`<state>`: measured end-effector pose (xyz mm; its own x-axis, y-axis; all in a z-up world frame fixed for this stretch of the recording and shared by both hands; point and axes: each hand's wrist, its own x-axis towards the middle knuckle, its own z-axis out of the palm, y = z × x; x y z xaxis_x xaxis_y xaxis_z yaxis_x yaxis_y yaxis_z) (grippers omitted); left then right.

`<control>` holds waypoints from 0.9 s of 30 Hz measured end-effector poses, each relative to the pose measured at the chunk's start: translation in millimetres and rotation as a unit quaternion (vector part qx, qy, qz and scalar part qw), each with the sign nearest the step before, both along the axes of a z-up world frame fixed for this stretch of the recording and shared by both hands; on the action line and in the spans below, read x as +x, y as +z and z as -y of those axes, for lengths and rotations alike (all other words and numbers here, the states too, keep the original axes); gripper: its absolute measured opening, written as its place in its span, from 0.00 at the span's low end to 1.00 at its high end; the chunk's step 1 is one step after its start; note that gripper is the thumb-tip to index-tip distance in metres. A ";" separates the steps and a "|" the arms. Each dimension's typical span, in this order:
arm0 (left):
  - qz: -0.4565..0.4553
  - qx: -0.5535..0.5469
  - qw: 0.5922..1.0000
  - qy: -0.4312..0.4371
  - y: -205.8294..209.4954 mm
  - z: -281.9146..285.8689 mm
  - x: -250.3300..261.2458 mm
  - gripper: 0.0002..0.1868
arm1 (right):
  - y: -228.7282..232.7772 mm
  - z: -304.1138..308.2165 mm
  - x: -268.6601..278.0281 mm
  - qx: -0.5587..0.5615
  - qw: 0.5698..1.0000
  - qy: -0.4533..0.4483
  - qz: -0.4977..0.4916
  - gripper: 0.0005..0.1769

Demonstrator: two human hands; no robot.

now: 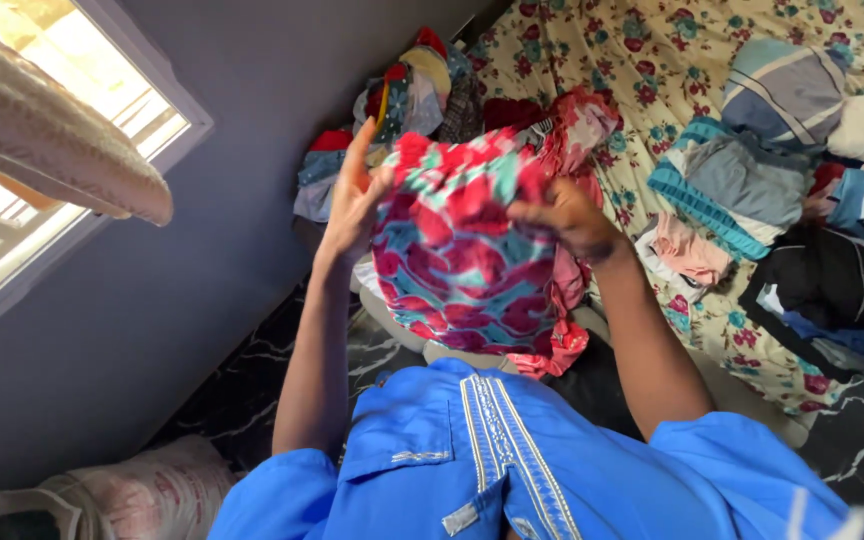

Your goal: The person folds laundry by hand, picking up and smoothing out various items of clothing one at a time. Each piece is flattened, folded into a smaller shape, and placed onto a growing stack on the bed.

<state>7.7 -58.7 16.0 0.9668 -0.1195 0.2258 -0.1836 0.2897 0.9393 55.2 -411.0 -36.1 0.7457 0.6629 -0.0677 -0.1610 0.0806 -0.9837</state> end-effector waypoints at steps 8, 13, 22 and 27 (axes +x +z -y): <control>-0.175 0.157 0.966 -0.104 -112.6 -6.5 7.2 0.20 | -8.0 -15.6 11.6 0.061 0.993 -0.063 -0.085 0.26; -0.194 0.076 0.978 0.002 -109.7 -13.3 15.4 0.14 | -77.1 21.0 23.8 -0.114 0.988 0.011 -0.106 0.28; -0.145 0.045 0.984 0.097 -84.8 -18.3 14.3 0.43 | -49.0 6.3 13.2 -0.200 0.955 -0.218 -0.011 0.40; 0.051 0.210 0.976 0.032 -57.1 -14.7 -0.5 0.45 | 14.6 -4.4 -16.1 -0.072 0.983 -0.147 0.080 0.43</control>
<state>7.2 -44.0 -41.1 0.9503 -0.1621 0.2660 -0.2881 -0.1331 0.9483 39.1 -406.5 -21.5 0.9120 0.4101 -0.0118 0.0053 -0.0407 -0.9992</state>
